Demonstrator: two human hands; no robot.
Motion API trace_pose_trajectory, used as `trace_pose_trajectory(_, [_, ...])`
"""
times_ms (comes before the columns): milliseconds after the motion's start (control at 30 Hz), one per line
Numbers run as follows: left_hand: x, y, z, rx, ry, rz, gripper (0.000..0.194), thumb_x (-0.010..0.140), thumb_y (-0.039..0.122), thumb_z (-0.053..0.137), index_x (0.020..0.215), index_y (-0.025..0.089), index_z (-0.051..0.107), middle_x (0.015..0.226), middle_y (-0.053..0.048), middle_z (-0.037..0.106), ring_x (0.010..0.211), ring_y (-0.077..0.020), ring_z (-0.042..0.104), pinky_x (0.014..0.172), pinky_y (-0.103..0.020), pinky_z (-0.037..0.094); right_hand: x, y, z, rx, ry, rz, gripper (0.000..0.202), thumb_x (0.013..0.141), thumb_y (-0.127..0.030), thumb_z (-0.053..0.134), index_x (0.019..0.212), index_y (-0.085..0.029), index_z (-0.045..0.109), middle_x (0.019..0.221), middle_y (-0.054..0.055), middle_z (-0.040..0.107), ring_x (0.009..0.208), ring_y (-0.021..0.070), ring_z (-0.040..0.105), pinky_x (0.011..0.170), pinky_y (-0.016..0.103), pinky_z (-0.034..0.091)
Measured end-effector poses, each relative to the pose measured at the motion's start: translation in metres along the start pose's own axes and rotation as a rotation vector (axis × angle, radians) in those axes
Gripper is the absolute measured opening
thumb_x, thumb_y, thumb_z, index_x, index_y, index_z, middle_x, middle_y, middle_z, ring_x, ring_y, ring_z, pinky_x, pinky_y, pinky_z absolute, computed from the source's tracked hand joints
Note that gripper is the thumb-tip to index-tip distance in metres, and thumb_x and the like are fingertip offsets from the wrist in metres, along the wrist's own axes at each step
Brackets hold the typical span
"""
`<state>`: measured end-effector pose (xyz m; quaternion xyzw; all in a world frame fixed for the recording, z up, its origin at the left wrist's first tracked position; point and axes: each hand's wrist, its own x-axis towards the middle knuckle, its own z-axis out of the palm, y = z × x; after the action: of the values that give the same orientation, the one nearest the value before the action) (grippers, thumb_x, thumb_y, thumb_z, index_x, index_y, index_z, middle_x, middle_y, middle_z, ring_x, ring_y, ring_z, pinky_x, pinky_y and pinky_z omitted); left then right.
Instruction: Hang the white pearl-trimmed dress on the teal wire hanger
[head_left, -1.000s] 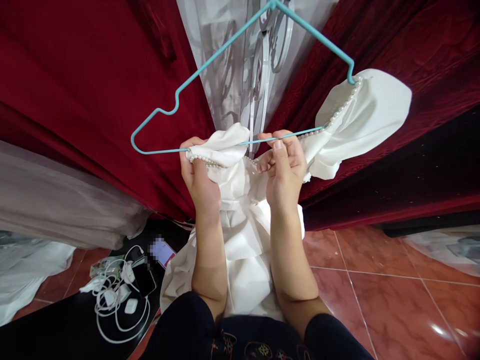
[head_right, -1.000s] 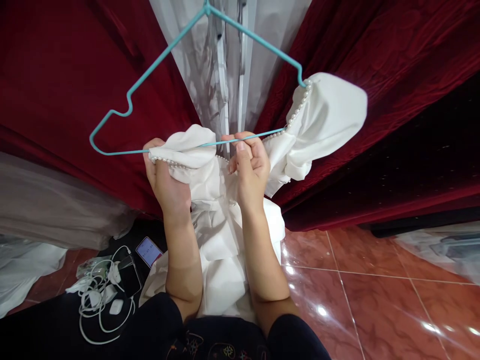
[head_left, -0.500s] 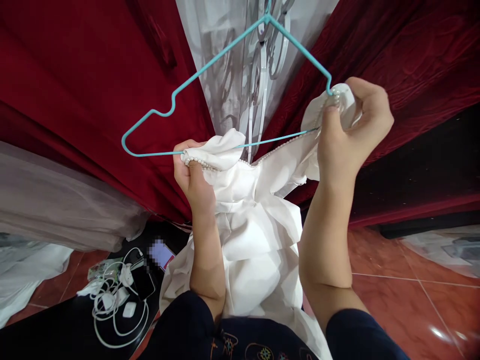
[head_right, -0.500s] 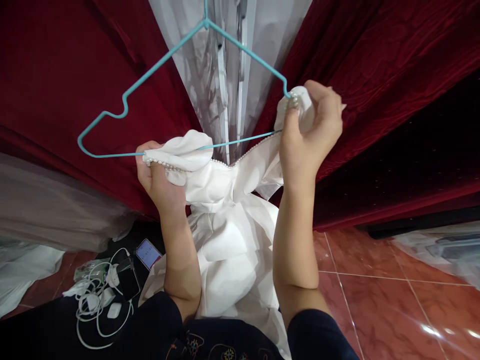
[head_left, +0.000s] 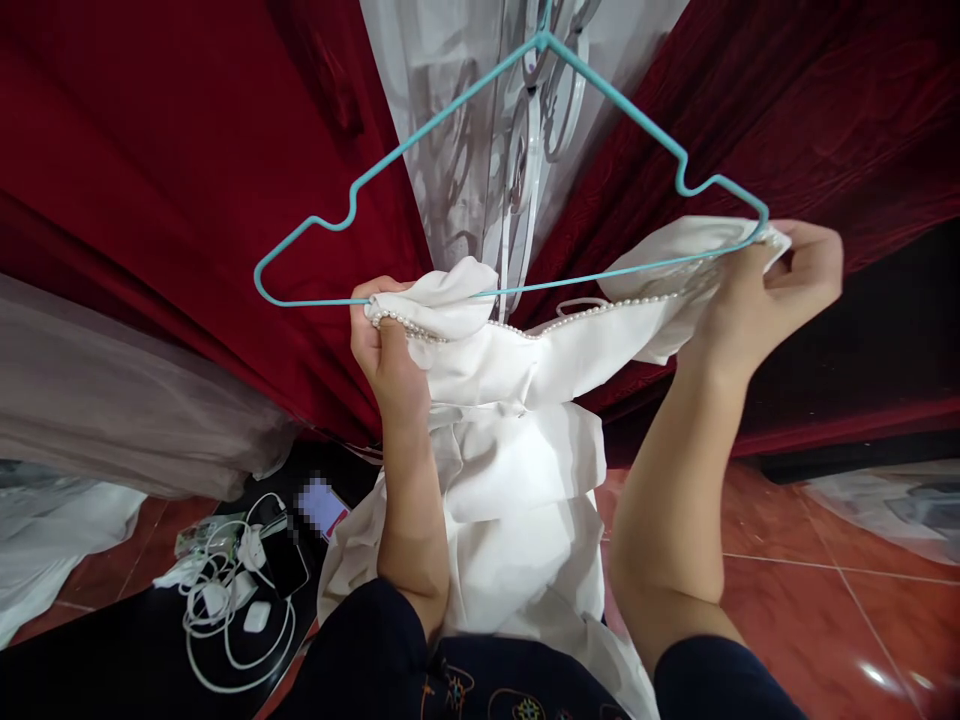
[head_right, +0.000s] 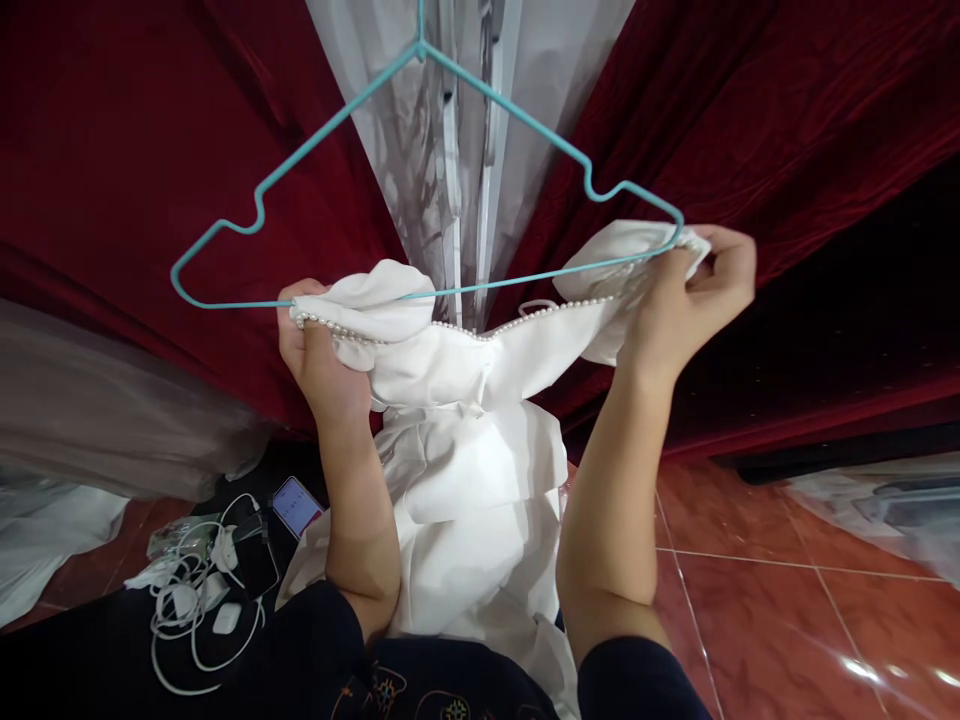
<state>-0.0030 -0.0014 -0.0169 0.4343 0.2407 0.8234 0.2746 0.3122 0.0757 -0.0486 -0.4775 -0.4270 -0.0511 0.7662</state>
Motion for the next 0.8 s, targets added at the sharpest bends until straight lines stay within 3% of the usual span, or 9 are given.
trace_pose_trajectory(67, [-0.002,-0.003,0.001,0.023,0.006,-0.01,0.006,0.093,0.021,0.061,0.097,0.018,0.063,0.089,-0.004,0.065,0.085,-0.0168,0.065,0.082,-0.03,0.052,-0.026,-0.019,-0.007,0.05,0.079,0.014,0.016,0.084,-0.008,0.052,0.082,-0.019,0.063,0.079,0.001,0.061,0.074,0.0129,0.058,0.077,0.031,0.048])
trace_pose_trajectory(200, [-0.001,-0.009,-0.001,0.105,0.006,-0.05,0.018,0.094,0.037,0.063,0.098,0.02,0.059,0.089,-0.003,0.059,0.081,-0.0166,0.059,0.079,-0.03,0.051,-0.069,-0.067,-0.01,0.099,-0.312,0.039,0.011,0.079,-0.014,0.07,0.079,-0.023,0.076,0.089,0.006,0.072,0.091,0.0207,0.068,0.09,0.038,0.052])
trace_pose_trajectory(267, [0.0,-0.011,-0.003,0.165,0.004,-0.068,0.026,0.094,0.046,0.064,0.098,0.021,0.056,0.091,-0.003,0.058,0.081,-0.0169,0.058,0.078,-0.029,0.05,-0.079,-0.087,-0.006,0.184,-0.393,-0.027,0.015,0.078,-0.016,0.073,0.088,-0.024,0.08,0.1,0.007,0.072,0.1,0.0222,0.068,0.093,0.04,0.053])
trace_pose_trajectory(367, [-0.002,-0.012,-0.003,0.199,-0.005,-0.098,0.028,0.093,0.049,0.063,0.1,0.023,0.054,0.092,-0.003,0.057,0.082,-0.0173,0.058,0.077,-0.028,0.051,-0.083,-0.106,0.004,0.258,-0.326,-0.098,0.024,0.079,-0.018,0.074,0.101,-0.024,0.081,0.099,0.006,0.067,0.097,0.0196,0.064,0.09,0.038,0.052])
trace_pose_trajectory(467, [-0.007,-0.012,0.0,0.173,-0.004,-0.141,0.024,0.093,0.043,0.062,0.102,0.023,0.054,0.092,-0.004,0.059,0.083,-0.0176,0.059,0.078,-0.028,0.052,-0.085,-0.114,0.011,0.276,-0.275,-0.025,0.034,0.086,-0.021,0.069,0.119,-0.028,0.077,0.105,0.004,0.066,0.089,0.0162,0.06,0.084,0.035,0.051])
trace_pose_trajectory(533, [-0.01,-0.012,0.003,0.141,-0.012,-0.166,0.022,0.094,0.042,0.061,0.103,0.022,0.054,0.094,-0.004,0.06,0.085,-0.0179,0.061,0.081,-0.029,0.052,-0.087,-0.117,0.014,0.291,-0.342,0.047,0.036,0.091,-0.025,0.065,0.125,-0.03,0.074,0.114,0.004,0.067,0.088,0.0154,0.06,0.083,0.034,0.051])
trace_pose_trajectory(600, [-0.011,-0.012,0.004,0.111,-0.018,-0.154,0.021,0.096,0.041,0.061,0.103,0.022,0.055,0.094,-0.004,0.06,0.087,-0.0175,0.063,0.082,-0.028,0.052,-0.088,-0.117,0.018,0.275,-0.446,0.087,0.024,0.094,-0.032,0.063,0.115,-0.027,0.074,0.109,0.004,0.068,0.087,0.0152,0.06,0.082,0.033,0.051])
trace_pose_trajectory(667, [-0.012,-0.013,0.002,0.106,-0.028,-0.129,0.022,0.097,0.041,0.063,0.104,0.021,0.058,0.093,-0.003,0.061,0.085,-0.0164,0.063,0.081,-0.027,0.052,-0.087,-0.116,0.022,0.247,-0.505,0.109,0.019,0.096,-0.041,0.063,0.098,-0.024,0.071,0.092,0.002,0.064,0.081,0.0147,0.057,0.079,0.032,0.049])
trace_pose_trajectory(800, [-0.015,-0.013,-0.017,0.225,-0.037,-0.107,0.025,0.097,0.041,0.068,0.11,0.019,0.069,0.102,-0.005,0.07,0.098,-0.0189,0.068,0.091,-0.029,0.054,-0.082,-0.111,0.033,0.231,-0.452,0.161,0.032,0.093,-0.048,0.065,0.077,-0.022,0.056,0.072,-0.002,0.046,0.067,0.012,0.042,0.069,0.029,0.044])
